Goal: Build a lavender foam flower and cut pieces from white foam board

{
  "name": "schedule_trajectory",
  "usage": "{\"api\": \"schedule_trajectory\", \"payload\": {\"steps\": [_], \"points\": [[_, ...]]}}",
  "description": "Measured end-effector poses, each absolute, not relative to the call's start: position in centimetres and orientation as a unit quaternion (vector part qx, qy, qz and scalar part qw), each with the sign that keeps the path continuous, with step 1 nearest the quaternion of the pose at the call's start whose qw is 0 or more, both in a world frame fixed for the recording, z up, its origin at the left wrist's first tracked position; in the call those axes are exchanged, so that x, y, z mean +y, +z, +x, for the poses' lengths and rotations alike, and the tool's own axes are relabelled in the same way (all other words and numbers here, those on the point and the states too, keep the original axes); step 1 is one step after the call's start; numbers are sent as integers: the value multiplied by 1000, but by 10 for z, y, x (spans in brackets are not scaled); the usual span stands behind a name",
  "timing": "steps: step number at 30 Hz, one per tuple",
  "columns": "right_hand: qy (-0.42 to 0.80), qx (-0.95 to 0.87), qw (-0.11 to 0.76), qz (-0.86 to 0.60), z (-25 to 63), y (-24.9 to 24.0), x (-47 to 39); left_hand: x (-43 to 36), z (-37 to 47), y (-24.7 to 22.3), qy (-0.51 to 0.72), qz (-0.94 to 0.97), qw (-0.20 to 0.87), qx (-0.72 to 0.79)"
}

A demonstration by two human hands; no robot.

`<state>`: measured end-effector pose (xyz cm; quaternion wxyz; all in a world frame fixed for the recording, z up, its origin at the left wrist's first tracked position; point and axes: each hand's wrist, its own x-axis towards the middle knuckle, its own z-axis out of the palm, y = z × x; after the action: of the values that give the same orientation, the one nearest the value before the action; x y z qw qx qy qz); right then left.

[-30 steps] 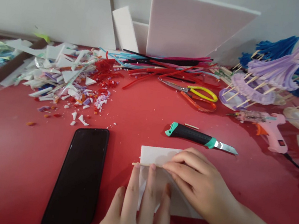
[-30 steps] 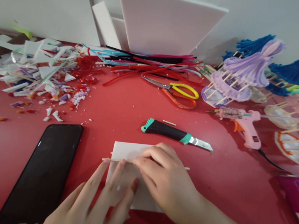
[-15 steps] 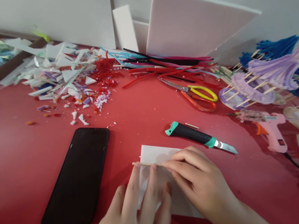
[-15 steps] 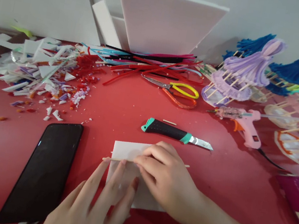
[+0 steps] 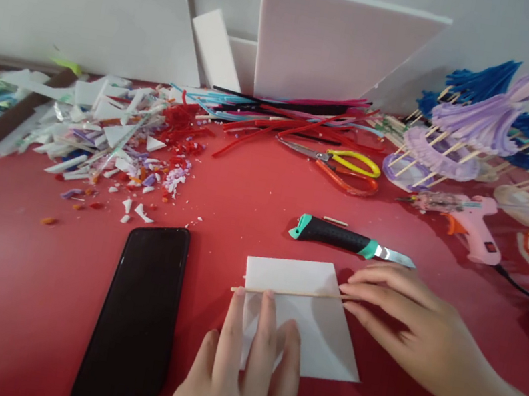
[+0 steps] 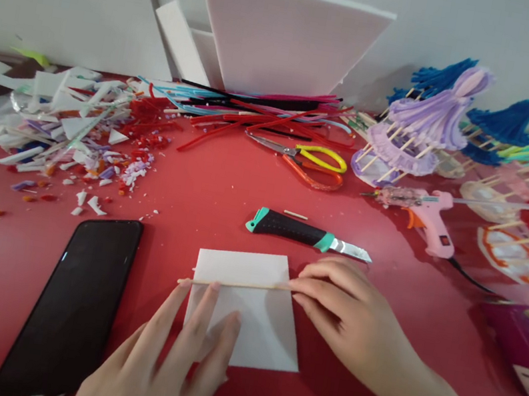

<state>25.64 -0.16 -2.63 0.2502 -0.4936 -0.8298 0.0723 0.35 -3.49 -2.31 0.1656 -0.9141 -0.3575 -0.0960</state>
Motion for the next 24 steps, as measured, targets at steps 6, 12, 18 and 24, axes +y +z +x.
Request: {"api": "schedule_trajectory", "payload": {"steps": [6, 12, 18, 24], "points": [[61, -821, 265, -502, 258, -36, -3, -38, 6, -30, -108, -904, 181, -372], [76, -816, 285, -497, 257, -36, -2, -38, 5, -29, -102, -908, 177, -365], [79, -825, 289, -479, 257, -35, -3, -38, 5, -30, -98, -912, 168, -362], [80, -825, 288, -479, 256, -33, -3, -38, 4, -29, -90, -914, 166, -359]]}}
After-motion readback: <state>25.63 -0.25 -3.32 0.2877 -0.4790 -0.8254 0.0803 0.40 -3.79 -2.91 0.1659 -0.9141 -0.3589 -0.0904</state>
